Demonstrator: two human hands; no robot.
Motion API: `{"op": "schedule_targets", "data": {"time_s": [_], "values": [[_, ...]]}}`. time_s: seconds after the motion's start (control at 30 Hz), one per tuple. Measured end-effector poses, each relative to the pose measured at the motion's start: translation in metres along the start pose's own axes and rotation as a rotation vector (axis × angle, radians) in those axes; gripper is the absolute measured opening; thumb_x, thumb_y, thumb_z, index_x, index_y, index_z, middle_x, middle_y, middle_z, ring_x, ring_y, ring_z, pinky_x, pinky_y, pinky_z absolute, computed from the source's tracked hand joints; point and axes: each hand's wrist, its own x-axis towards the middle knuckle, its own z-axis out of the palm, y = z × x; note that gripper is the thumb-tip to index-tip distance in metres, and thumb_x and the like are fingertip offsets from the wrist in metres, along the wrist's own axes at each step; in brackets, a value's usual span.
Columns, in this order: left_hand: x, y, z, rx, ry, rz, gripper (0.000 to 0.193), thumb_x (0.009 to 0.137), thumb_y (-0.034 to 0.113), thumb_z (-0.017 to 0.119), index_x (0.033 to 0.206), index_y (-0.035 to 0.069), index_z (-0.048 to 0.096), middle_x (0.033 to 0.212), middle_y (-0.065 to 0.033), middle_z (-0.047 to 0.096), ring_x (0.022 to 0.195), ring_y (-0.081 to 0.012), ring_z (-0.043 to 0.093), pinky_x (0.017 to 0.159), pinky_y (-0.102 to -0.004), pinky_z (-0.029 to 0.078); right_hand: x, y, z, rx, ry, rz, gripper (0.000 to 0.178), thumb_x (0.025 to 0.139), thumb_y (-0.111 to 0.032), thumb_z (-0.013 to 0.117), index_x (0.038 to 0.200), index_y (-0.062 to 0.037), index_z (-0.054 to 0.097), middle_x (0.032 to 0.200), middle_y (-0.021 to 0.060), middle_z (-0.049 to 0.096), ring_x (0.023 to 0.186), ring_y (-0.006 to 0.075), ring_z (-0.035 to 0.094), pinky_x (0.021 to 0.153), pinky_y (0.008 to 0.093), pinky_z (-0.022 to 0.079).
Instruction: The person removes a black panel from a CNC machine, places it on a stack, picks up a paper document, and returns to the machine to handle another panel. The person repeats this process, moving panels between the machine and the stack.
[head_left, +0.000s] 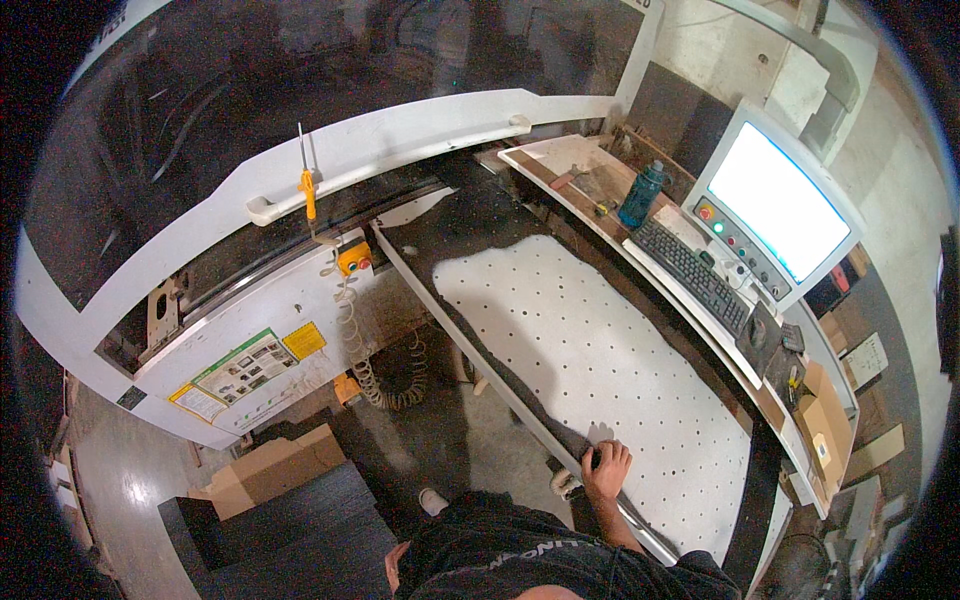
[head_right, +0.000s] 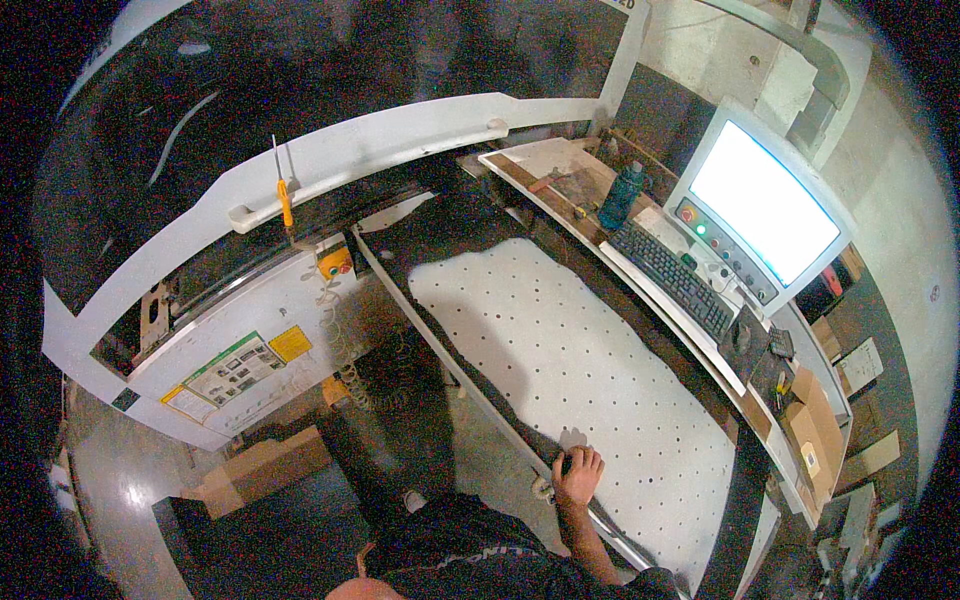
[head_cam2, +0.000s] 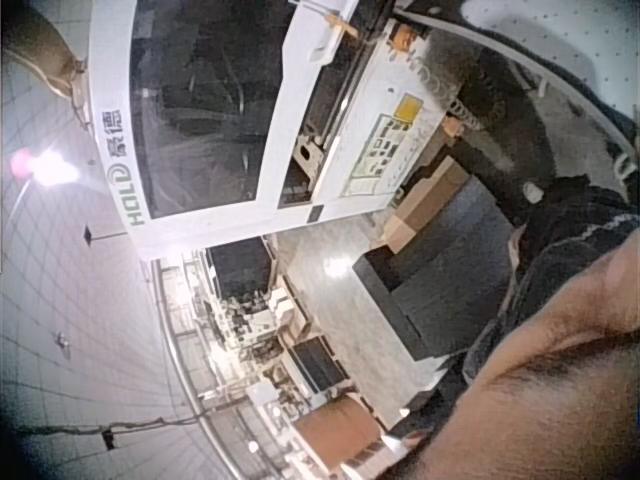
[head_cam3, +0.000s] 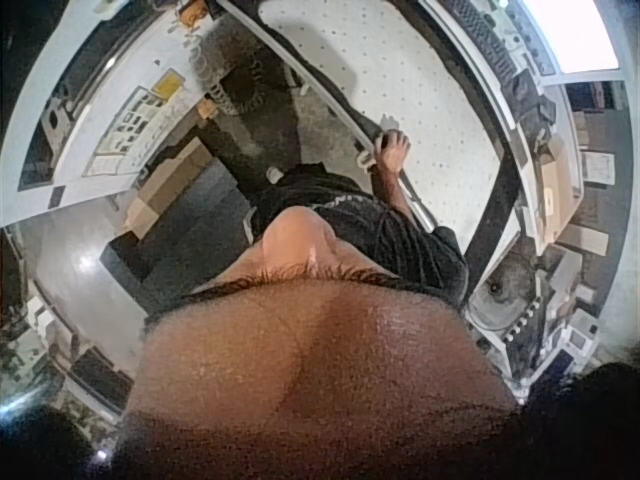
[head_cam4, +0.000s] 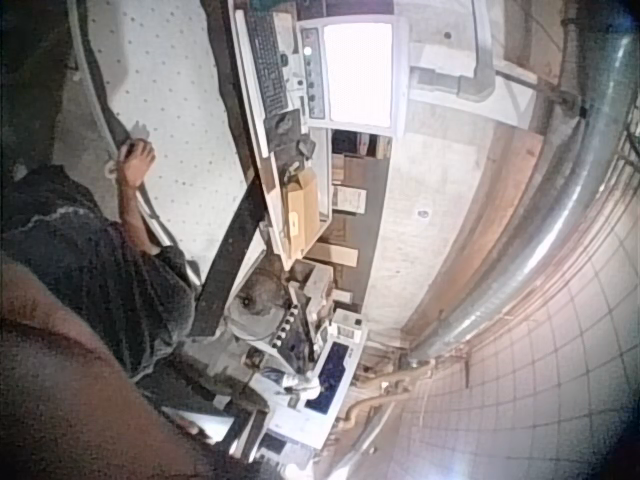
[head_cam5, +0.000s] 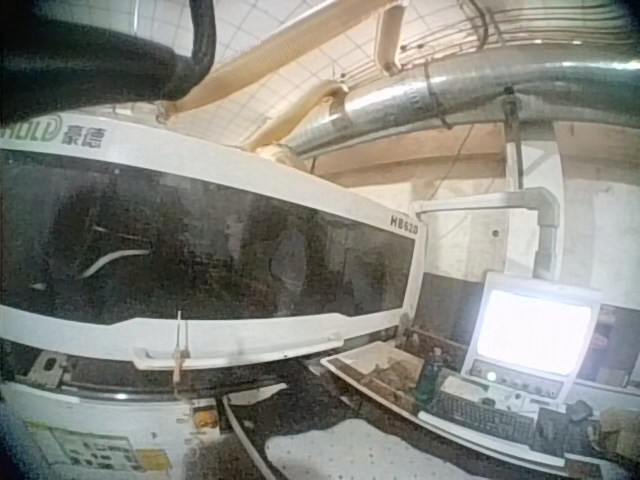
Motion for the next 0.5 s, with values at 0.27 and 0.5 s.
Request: {"op": "schedule_targets", "data": {"time_s": [0.27,0.5], "values": [[-0.0025,0.0028,0.0014,-0.002,0.006,0.003,0.064,0.095,0.052,0.062,0.136,0.003,0.058,0.138,-0.0233,0.054,0.126,-0.0412,0.055,0.106,-0.0560,0.043,0.0014,-0.0034,-0.0033,0.013,-0.020,0.017,0.020,0.084,-0.016,0.071,0.098,-0.0067,0.061,0.107,0.0134,0.062,0.105,0.0357,0.056,0.095,0.0487,0.042],[-0.0010,0.0044,0.0001,0.002,0.001,0.003,0.064,0.094,0.052,0.063,0.135,0.002,0.058,0.136,-0.0236,0.055,0.124,-0.0414,0.055,0.104,-0.0556,0.044,0.0022,-0.0054,-0.0048,0.010,-0.028,0.025,0.020,0.084,-0.016,0.071,0.098,-0.0064,0.061,0.108,0.0141,0.062,0.106,0.0359,0.055,0.095,0.0493,0.041]]}}
